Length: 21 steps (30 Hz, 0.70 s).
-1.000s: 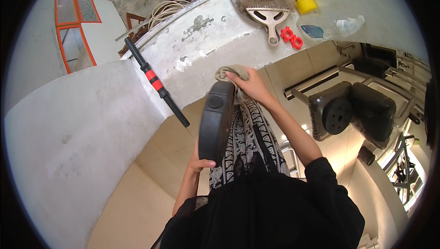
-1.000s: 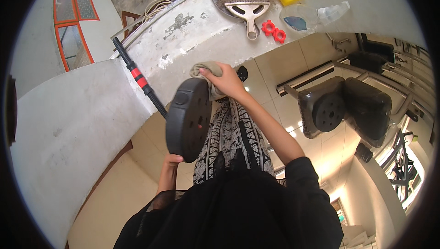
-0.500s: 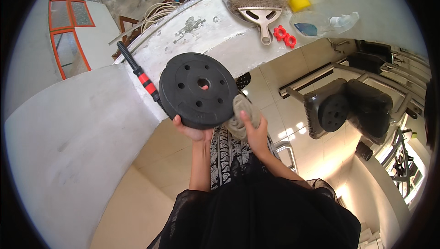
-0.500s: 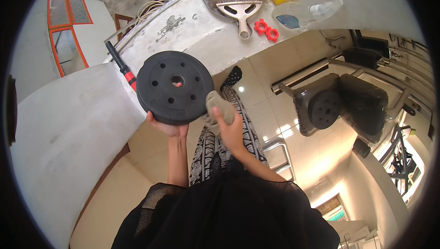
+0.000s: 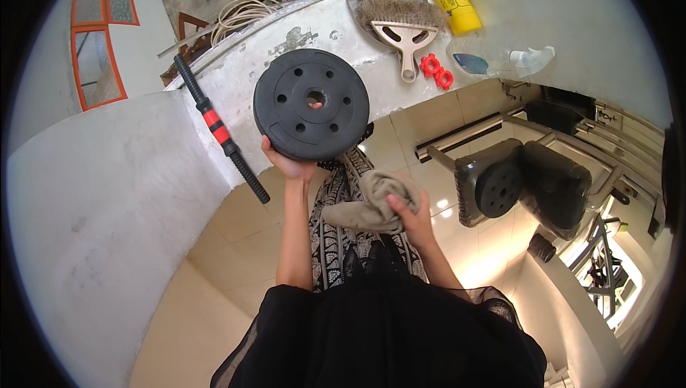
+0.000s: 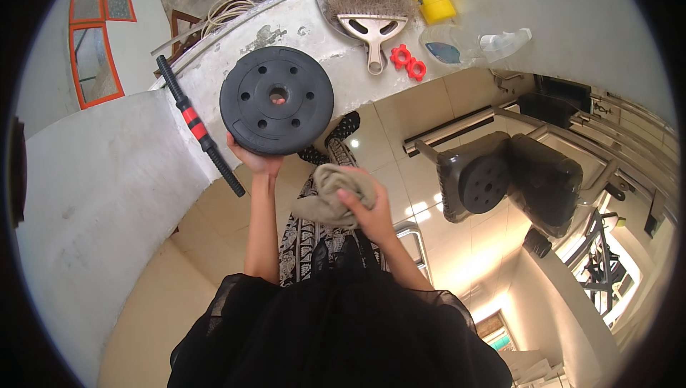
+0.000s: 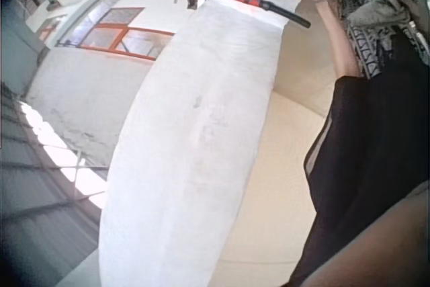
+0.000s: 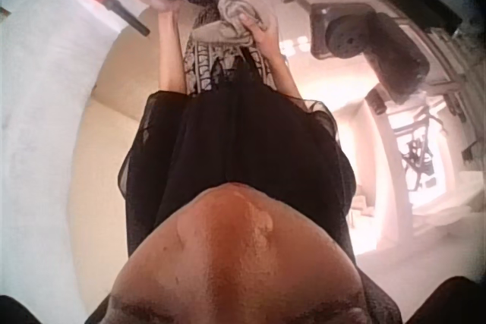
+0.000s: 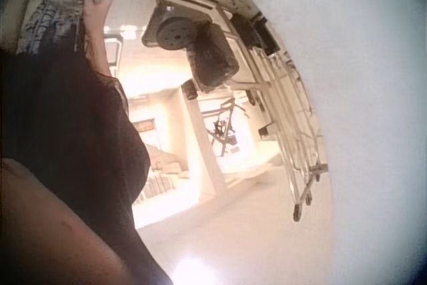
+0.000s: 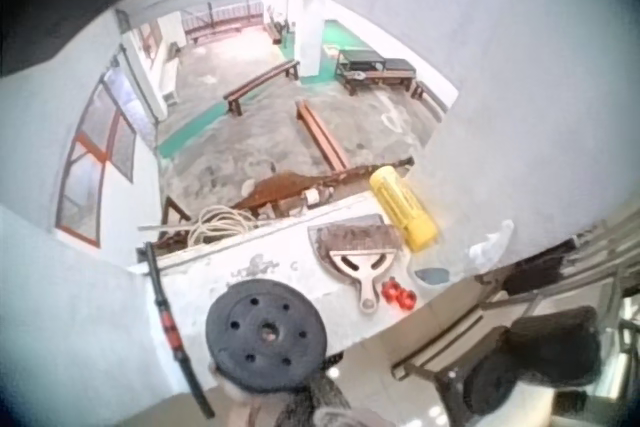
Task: The person cleans two black weight plates with a cloth and spray, then assembles them onto a barbell with red collars. The person tightens the collars and lifts the completed dumbbell.
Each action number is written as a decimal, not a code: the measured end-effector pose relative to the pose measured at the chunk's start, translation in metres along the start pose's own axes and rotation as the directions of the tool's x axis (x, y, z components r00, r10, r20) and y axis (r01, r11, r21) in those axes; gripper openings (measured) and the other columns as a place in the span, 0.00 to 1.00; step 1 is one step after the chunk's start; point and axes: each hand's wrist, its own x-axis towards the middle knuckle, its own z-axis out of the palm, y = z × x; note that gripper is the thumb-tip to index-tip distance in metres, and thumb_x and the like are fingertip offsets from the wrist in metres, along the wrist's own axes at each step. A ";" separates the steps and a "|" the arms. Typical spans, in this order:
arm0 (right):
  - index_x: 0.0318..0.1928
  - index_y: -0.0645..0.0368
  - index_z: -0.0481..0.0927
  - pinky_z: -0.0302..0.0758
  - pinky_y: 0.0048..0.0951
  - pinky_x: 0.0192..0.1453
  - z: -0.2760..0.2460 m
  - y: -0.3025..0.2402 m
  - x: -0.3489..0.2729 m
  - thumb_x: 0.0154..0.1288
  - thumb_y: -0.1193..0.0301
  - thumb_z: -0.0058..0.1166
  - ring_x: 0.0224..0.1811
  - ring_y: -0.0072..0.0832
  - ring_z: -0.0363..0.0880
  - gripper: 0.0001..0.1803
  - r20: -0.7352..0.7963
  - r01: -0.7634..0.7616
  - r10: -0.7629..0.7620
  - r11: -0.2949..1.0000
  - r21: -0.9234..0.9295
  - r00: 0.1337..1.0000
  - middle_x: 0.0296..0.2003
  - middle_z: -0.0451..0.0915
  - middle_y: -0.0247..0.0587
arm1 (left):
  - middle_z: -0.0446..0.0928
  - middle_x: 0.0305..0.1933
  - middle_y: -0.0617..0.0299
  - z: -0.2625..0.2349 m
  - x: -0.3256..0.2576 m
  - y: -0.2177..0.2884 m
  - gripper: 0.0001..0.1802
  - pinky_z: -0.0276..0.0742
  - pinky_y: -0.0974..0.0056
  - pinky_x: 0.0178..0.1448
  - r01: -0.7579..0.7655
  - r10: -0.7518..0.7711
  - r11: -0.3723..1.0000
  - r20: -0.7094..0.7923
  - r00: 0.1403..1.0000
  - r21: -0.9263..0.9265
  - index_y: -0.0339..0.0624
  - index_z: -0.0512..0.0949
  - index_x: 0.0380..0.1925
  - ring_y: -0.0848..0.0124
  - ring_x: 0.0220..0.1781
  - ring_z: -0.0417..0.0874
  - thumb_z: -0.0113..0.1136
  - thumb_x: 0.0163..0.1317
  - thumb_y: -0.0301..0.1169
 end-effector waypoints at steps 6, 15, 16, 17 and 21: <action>0.53 0.67 0.69 0.67 0.25 0.54 -0.016 -0.011 0.025 0.58 0.69 0.54 0.48 0.26 0.73 0.23 -0.303 -0.024 0.077 0.984 0.176 0.950 0.47 0.73 0.42 | 0.61 0.62 0.57 -0.007 -0.017 0.012 0.38 0.60 0.55 0.63 0.124 -0.023 0.937 -0.297 0.955 0.327 0.42 0.57 0.62 0.64 0.62 0.63 0.41 0.62 0.59; 0.55 0.66 0.57 0.70 0.37 0.49 0.003 -0.019 0.155 0.59 0.69 0.45 0.44 0.38 0.77 0.25 -0.167 0.113 -0.222 0.862 -0.494 0.961 0.53 0.65 0.54 | 0.71 0.49 0.64 -0.037 -0.034 0.014 0.22 0.66 0.62 0.58 0.147 0.000 0.851 -0.279 0.960 0.505 0.39 0.65 0.53 0.74 0.52 0.71 0.57 0.60 0.30; 0.55 0.66 0.58 0.71 0.39 0.48 0.004 -0.010 0.169 0.59 0.68 0.45 0.43 0.41 0.77 0.25 -0.122 0.180 -0.320 0.765 -0.618 0.940 0.54 0.64 0.55 | 0.71 0.49 0.64 -0.035 -0.034 0.014 0.22 0.66 0.62 0.58 0.141 0.005 0.846 -0.271 0.963 0.515 0.39 0.65 0.53 0.74 0.51 0.71 0.57 0.60 0.30; 0.55 0.66 0.59 0.71 0.41 0.48 0.008 -0.009 0.176 0.60 0.67 0.45 0.42 0.43 0.77 0.25 -0.060 0.240 -0.407 0.643 -0.727 0.911 0.54 0.63 0.56 | 0.70 0.49 0.64 -0.033 -0.034 0.013 0.21 0.66 0.63 0.58 0.133 0.011 0.843 -0.263 0.965 0.521 0.39 0.65 0.52 0.74 0.51 0.71 0.57 0.60 0.29; 0.56 0.60 0.66 0.69 0.42 0.53 0.016 -0.021 0.173 0.62 0.57 0.46 0.53 0.48 0.70 0.26 0.047 0.125 -0.203 0.391 -0.912 0.978 0.55 0.65 0.50 | 0.71 0.48 0.65 -0.035 -0.033 0.006 0.20 0.66 0.64 0.59 0.107 0.020 0.868 -0.249 0.968 0.486 0.38 0.66 0.51 0.75 0.50 0.72 0.57 0.60 0.28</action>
